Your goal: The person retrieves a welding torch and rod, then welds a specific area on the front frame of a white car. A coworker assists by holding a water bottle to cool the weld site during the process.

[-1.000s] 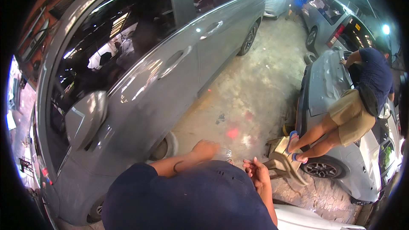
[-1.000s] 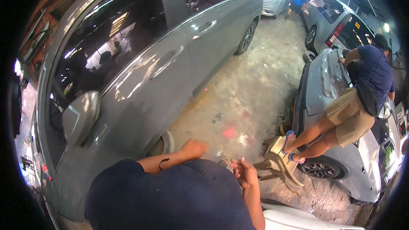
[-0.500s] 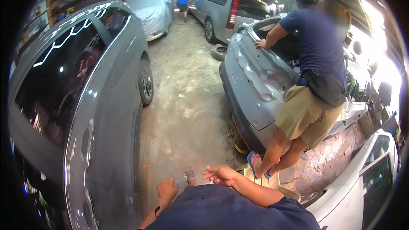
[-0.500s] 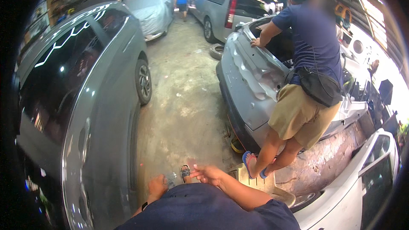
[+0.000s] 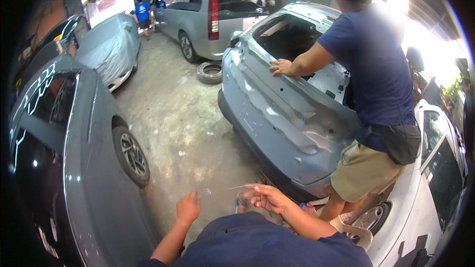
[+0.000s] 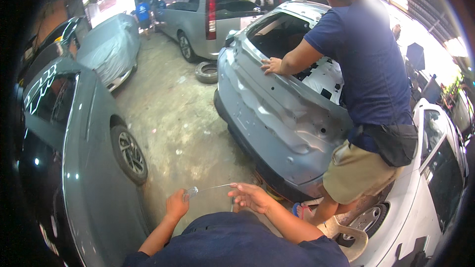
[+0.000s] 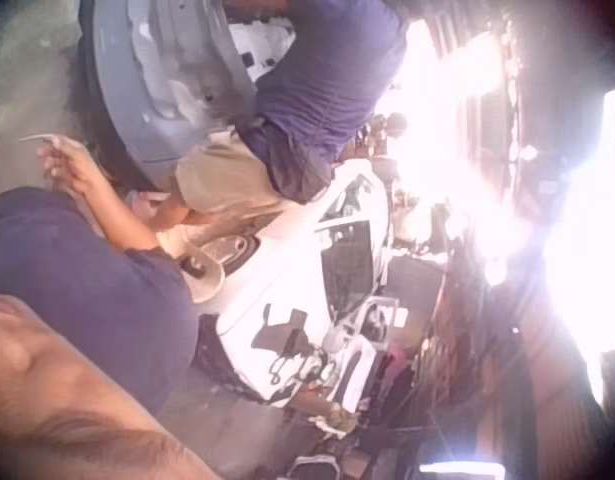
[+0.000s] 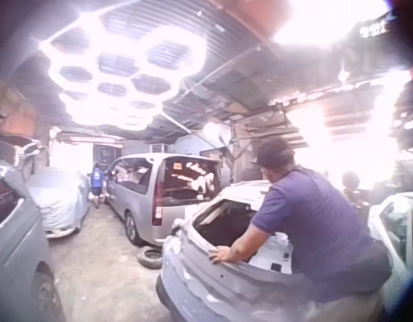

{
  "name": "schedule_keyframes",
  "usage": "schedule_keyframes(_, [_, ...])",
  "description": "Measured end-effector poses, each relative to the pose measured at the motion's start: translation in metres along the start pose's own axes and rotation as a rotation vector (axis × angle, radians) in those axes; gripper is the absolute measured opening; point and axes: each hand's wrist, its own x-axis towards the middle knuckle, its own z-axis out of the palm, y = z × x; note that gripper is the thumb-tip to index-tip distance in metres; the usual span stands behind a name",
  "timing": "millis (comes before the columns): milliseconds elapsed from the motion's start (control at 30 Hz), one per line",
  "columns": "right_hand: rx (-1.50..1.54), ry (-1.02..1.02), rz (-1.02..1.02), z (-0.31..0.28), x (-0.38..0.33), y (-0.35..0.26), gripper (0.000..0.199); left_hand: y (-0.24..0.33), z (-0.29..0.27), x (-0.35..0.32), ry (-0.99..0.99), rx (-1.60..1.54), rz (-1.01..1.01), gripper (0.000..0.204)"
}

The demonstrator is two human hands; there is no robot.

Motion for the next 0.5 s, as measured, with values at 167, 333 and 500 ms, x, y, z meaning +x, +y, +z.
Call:
schedule_keyframes(167, [-0.260,0.009,-0.006,-0.026,0.132,-0.047,0.078,-0.001,0.056,0.139,-0.167,-0.154,-0.096,0.031])
schedule_keyframes(333, [-0.928,0.181,-0.325,0.017,0.258,-0.176,0.054,0.014,0.047,0.326,-0.088,-0.098,0.228,0.041])
schedule_keyframes(500, [-1.238,0.407,-0.617,0.002,0.341,-0.293,0.044,0.035,0.021,0.479,-0.124,-0.051,0.361,0.040])
